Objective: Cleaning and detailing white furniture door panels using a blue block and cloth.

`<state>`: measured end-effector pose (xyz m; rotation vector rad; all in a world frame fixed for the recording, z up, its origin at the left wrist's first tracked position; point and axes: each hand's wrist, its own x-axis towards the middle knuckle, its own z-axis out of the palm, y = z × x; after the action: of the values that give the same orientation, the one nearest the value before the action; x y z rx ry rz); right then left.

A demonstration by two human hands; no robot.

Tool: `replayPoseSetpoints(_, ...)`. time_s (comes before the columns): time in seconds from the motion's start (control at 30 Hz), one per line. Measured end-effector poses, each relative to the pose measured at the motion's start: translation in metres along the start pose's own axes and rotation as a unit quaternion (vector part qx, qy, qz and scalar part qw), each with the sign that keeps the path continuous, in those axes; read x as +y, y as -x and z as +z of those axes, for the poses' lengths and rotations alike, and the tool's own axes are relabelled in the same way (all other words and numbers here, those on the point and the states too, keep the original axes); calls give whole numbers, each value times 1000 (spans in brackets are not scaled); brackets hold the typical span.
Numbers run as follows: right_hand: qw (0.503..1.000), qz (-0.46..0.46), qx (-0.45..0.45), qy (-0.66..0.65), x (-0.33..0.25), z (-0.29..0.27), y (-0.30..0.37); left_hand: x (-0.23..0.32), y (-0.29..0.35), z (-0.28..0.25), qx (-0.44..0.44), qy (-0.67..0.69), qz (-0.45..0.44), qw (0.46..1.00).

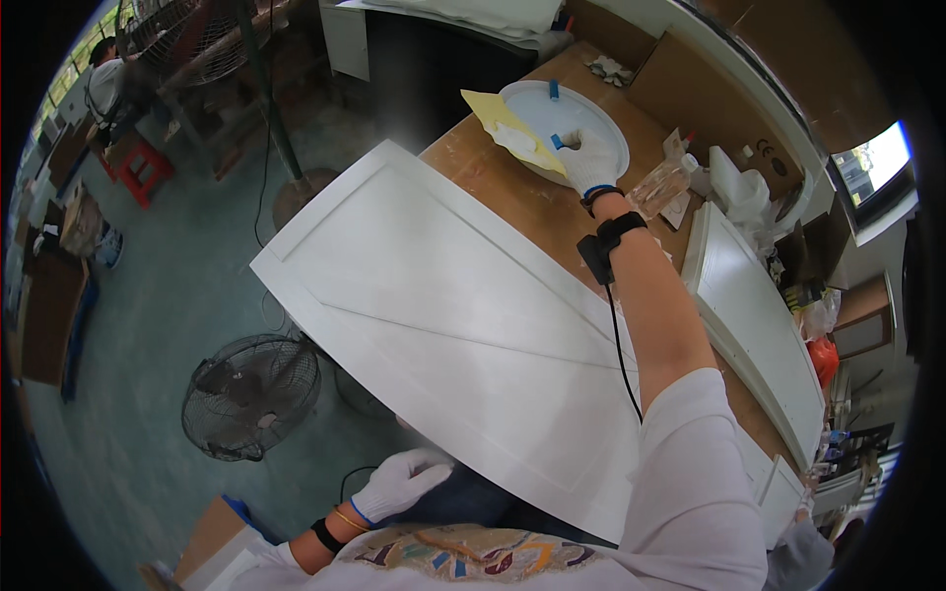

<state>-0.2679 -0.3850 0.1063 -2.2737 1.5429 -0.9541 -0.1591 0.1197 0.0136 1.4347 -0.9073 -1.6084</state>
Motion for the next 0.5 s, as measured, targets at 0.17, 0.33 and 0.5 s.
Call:
replayPoseSetpoints(0.17,987,21,-159,7,14,1,-2,-3,1,-5,-19,-35,-23,999)
replayPoseSetpoints(0.33,978,-49,-201,42,3,-7,7,-4,0,-6,18,-68,-36,997)
replayPoseSetpoints(0.5,945,-164,-204,198,-3,-16,15,-7,-5,-3,9,-61,-12,998)
